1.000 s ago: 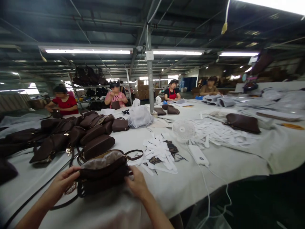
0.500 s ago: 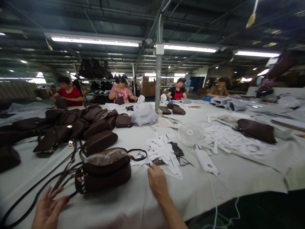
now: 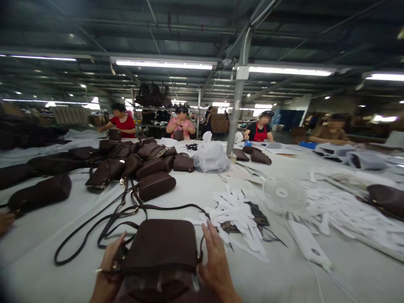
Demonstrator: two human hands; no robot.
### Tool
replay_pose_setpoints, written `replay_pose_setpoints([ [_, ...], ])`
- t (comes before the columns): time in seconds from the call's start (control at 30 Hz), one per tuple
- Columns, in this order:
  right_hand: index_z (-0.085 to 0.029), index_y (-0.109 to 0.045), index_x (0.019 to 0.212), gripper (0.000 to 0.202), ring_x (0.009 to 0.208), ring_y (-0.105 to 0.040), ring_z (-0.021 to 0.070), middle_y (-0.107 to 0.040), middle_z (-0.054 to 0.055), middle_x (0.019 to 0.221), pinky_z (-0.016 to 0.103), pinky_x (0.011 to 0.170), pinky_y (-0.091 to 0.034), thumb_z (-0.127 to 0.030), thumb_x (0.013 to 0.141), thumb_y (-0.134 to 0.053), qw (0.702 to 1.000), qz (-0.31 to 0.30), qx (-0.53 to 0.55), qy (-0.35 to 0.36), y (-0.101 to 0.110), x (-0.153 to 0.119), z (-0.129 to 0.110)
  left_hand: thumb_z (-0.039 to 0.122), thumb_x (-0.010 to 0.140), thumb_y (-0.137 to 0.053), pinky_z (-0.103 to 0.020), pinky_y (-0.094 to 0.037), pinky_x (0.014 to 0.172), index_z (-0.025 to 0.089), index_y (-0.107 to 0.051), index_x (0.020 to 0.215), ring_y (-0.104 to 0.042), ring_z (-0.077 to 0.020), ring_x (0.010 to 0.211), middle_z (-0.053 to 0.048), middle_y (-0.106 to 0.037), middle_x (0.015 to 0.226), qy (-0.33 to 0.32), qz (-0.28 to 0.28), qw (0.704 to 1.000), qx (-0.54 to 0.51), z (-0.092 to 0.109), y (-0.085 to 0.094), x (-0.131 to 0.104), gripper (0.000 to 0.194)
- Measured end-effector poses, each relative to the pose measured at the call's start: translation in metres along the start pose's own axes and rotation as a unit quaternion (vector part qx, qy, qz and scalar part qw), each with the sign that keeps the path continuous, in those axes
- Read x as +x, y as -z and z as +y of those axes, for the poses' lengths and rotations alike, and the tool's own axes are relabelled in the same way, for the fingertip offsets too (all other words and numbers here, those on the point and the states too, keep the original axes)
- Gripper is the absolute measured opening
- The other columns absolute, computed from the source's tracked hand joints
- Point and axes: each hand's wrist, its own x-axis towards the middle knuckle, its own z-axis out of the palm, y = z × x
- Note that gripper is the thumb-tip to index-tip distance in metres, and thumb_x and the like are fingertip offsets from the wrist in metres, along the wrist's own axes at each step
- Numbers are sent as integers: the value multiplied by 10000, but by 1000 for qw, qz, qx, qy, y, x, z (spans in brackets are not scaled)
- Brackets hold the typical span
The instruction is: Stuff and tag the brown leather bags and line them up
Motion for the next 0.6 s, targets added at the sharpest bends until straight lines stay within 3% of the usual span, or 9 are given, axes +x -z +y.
replay_pose_setpoints([
  [0.07, -218, -293, 1489, 735, 1405, -288, 324, -305, 120, 1539, 503, 1104, -331, -321, 819, -576, 995, -67, 64, 49, 3, 9, -20, 476, 778, -538, -476, -501, 961, 208, -654, 1149, -588, -317, 1128, -141, -621, 1195, -15, -9, 1000, -18, 11, -1, 0, 472],
  [0.13, -238, -365, 1459, 721, 1400, -302, 328, -383, 113, 1502, 511, 1107, -329, -358, 796, -619, 979, -132, 133, 83, 9, 21, -37, 474, 828, -492, -479, -432, 1048, 214, -622, 1213, -503, -317, 1252, -133, -564, 1314, -13, -26, 999, -44, 26, 3, 1, 482],
  [0.2, -228, -442, 1411, 737, 1380, -333, 350, -447, 125, 1456, 527, 1098, -340, -396, 739, -694, 969, -149, 190, 59, 16, 33, -49, 466, 861, -476, -477, -362, 1107, 222, -576, 1277, -432, -305, 1323, -114, -542, 1356, -4, -37, 998, -60, 42, 8, 2, 493],
  [0.3, -225, -569, 1285, 709, 1238, -498, 352, -579, 116, 1317, 502, 1033, -418, -406, 636, -793, 959, -150, 242, -13, 25, 46, -58, 506, 804, -567, -480, -383, 1092, 214, -607, 1225, -488, -319, 1273, -99, -641, 1227, 25, -62, 995, -72, 50, 11, 2, 514],
  [0.37, -219, -634, 1169, 604, 1067, -600, 304, -667, 80, 1157, 436, 942, -486, -366, 611, -811, 943, -176, 275, -64, 25, 50, -58, 554, 739, -610, -479, -444, 1039, 189, -651, 1135, -573, -337, 1172, -101, -700, 1107, 62, -89, 990, -85, 43, 7, 1, 539],
  [0.47, -202, -678, 1006, 384, 885, -631, 244, -712, 21, 937, 355, 798, -522, -282, 641, -762, 919, -201, 302, -154, 21, 55, -50, 595, 670, -637, -493, -503, 966, 157, -672, 1037, -635, -362, 1069, -132, -720, 1058, 127, -103, 985, -55, 20, -6, -4, 573],
  [0.53, -201, -680, 977, 322, 874, -623, 232, -710, 2, 907, 339, 780, -513, -239, 660, -719, 914, -193, 300, -193, 21, 59, -42, 607, 648, -647, -501, -524, 936, 171, -670, 1049, -629, -373, 1083, -127, -716, 1092, 142, -104, 984, -24, 4, -15, -5, 593],
  [0.6, -211, -666, 1039, 402, 926, -618, 230, -707, -7, 971, 335, 819, -502, -199, 640, -712, 906, -204, 311, -201, 25, 62, -34, 599, 650, -650, -464, -541, 925, 215, -675, 1053, -631, -354, 1088, -83, -725, 1080, 112, -112, 987, -19, -9, -21, -6, 558],
])
